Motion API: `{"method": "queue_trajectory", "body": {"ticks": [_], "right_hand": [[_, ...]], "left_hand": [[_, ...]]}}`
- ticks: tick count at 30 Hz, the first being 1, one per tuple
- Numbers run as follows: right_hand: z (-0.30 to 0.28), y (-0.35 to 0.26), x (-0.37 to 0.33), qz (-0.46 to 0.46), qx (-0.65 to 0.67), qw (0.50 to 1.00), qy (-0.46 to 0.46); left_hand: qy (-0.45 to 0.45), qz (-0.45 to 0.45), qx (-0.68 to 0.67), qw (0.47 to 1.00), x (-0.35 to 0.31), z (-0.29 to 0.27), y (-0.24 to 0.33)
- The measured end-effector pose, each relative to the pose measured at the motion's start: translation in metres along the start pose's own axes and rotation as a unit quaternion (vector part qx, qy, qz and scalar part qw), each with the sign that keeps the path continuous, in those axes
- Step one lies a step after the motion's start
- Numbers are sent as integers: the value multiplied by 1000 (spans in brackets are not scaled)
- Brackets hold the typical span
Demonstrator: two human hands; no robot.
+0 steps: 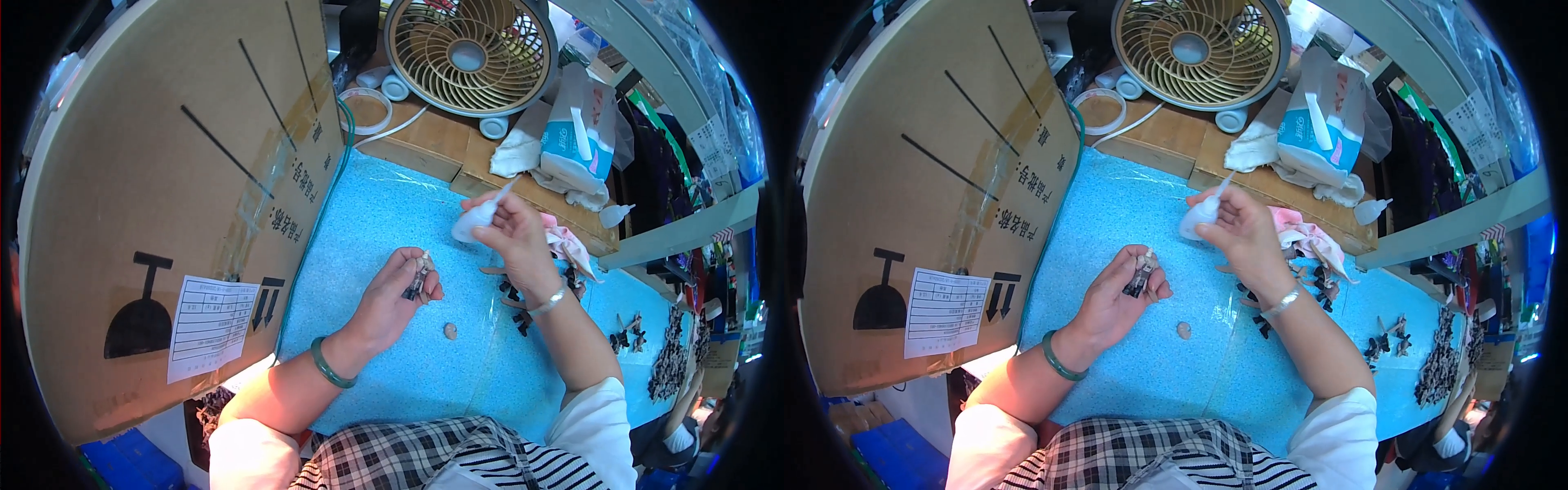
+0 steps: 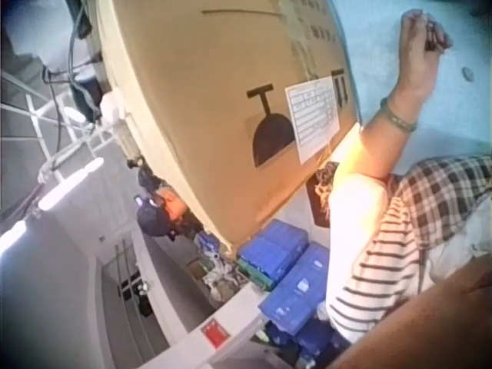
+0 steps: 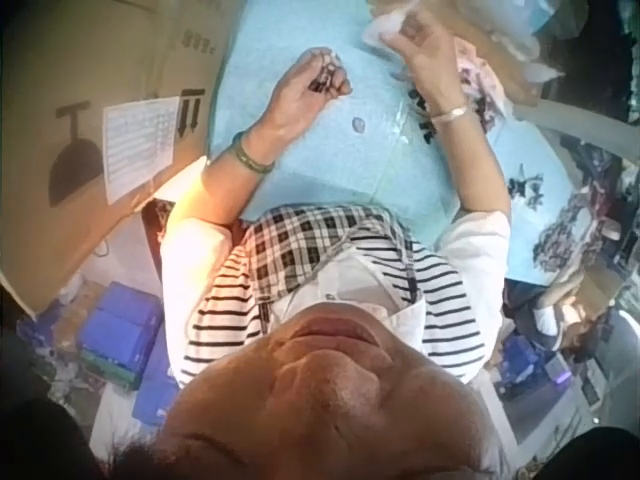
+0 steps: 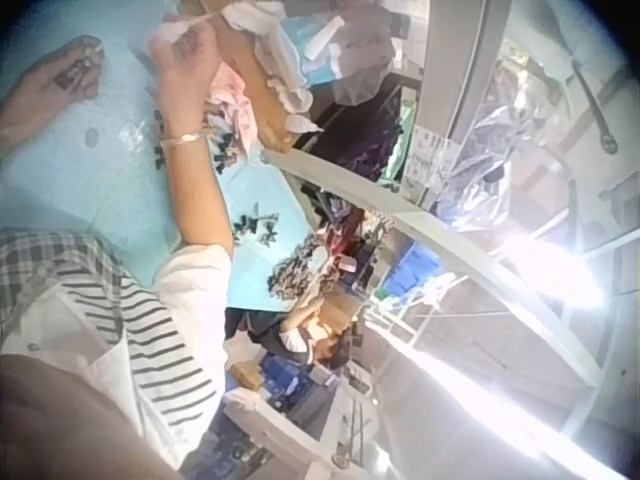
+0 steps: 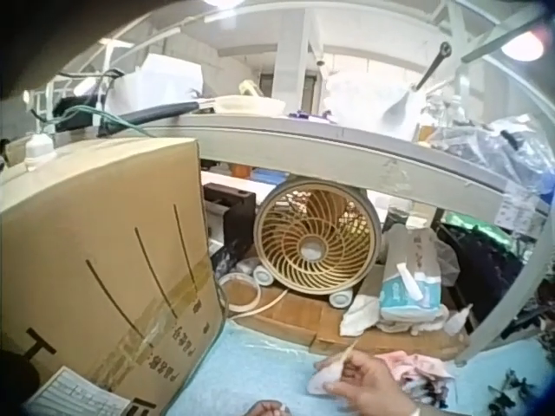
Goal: The person assembles toy figurines by applying glue to the figurine parts with a squeeze bottle, attaching small accessories by hand, and pressing the pieces together.
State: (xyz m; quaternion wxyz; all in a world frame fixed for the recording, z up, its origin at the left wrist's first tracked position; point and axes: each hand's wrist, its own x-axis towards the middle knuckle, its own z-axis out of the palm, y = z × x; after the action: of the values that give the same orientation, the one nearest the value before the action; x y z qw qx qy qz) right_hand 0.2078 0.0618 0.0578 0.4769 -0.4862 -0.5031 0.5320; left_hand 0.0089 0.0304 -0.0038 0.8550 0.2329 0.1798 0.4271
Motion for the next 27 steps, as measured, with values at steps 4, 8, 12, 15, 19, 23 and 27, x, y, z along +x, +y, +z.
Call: {"method": "queue_trajectory", "body": {"ticks": [4, 8, 12, 15, 19, 23, 27], "right_hand": [[2, 26, 22, -84, -257, 963, 7], [3, 29, 26, -81, -319, 944, -12], [0, 11, 8, -138, -436, 889, 20], [8, -11, -23, -130, -421, 897, 25], [18, 8, -54, 43, 1, 998, -53], [34, 17, -56, 106, 173, 976, -75], [35, 22, -56, 122, 228, 961, -96]], "left_hand": [[-16, -13, -72, 997, 0, 4, 2], [-27, -25, -80, 996, 0, 0, 1], [-28, -29, -62, 997, -3, 2, 2], [-38, -28, -35, 998, -4, 0, 6], [-55, -36, -22, 998, -4, 7, 1], [-72, -43, 29, 996, -5, 10, 2], [-67, -39, 35, 996, -7, 12, 1]]}}
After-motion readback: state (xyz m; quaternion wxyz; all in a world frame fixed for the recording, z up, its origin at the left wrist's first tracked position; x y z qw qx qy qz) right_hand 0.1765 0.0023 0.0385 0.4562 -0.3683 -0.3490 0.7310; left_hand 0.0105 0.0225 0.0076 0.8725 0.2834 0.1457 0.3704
